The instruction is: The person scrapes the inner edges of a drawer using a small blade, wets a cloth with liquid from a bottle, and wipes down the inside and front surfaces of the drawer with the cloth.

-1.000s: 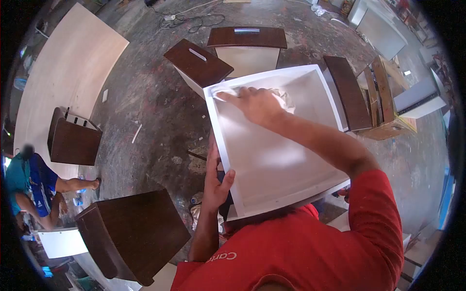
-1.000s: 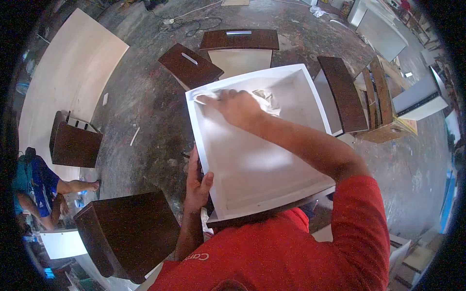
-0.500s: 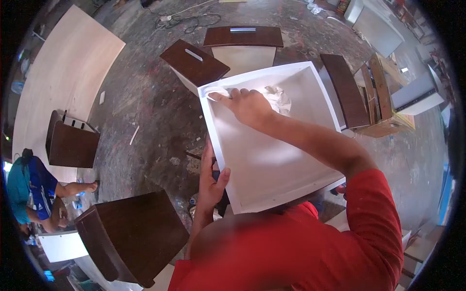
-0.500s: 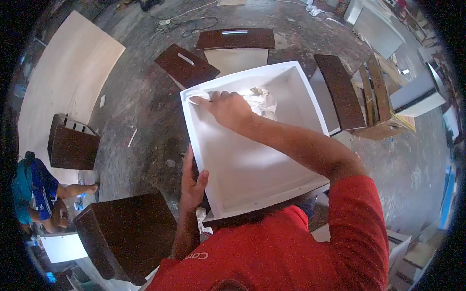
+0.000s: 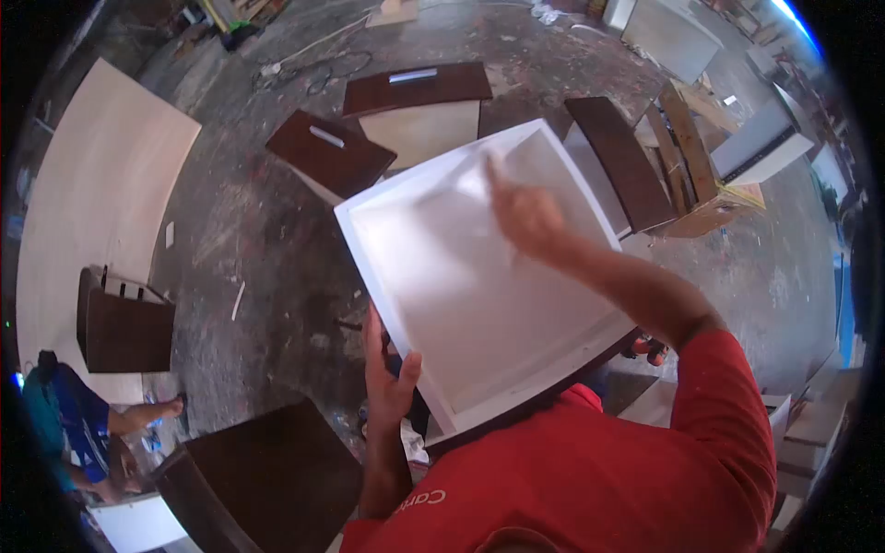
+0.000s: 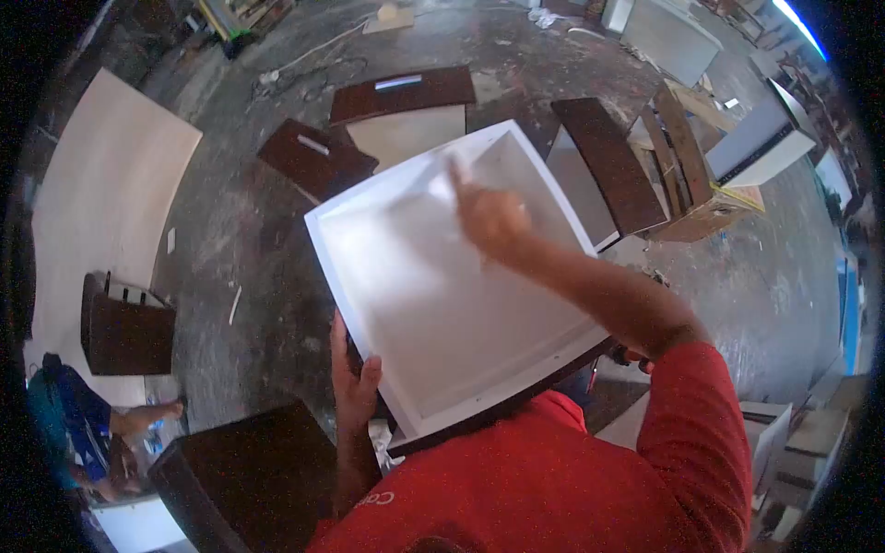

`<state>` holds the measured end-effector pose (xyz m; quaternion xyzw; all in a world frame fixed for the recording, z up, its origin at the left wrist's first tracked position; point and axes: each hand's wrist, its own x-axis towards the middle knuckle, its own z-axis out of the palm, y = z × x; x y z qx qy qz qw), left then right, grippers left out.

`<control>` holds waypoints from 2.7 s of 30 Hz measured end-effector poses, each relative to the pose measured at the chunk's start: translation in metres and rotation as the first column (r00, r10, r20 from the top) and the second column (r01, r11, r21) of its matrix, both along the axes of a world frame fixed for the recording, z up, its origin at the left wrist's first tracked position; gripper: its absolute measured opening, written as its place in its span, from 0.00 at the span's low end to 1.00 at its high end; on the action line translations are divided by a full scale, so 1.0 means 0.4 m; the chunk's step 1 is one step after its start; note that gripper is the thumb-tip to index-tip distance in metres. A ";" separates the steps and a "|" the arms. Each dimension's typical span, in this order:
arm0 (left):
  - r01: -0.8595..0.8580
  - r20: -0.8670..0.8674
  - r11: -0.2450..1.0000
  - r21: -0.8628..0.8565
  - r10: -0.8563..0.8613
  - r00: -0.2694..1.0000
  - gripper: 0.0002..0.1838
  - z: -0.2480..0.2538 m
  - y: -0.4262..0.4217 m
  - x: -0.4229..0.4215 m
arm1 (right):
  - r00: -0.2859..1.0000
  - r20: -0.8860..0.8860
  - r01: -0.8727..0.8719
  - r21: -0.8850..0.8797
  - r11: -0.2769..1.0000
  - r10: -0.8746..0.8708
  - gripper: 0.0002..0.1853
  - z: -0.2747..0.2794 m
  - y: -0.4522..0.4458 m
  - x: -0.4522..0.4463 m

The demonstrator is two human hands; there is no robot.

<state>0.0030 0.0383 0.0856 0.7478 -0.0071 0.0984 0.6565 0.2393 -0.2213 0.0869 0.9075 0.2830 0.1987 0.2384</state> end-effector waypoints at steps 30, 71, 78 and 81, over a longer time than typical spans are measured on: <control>0.040 0.011 0.386 0.921 -0.127 0.992 0.47 0.204 0.054 0.402 | 0.905 -0.418 0.131 0.450 0.884 0.078 0.42 0.126 0.016 0.054; -0.023 0.087 0.432 0.902 -0.130 0.988 0.50 0.192 0.030 0.390 | 0.874 -0.448 0.059 0.482 0.874 0.189 0.39 0.192 0.101 -0.031; -0.003 0.063 0.442 0.897 -0.121 0.991 0.54 0.191 0.037 0.391 | 0.886 -0.417 0.035 0.497 0.867 0.203 0.40 0.179 0.100 -0.020; -0.005 0.067 0.443 0.897 -0.124 0.990 0.55 0.185 0.037 0.388 | 0.877 -0.441 0.041 0.470 0.882 0.194 0.40 0.194 0.092 -0.020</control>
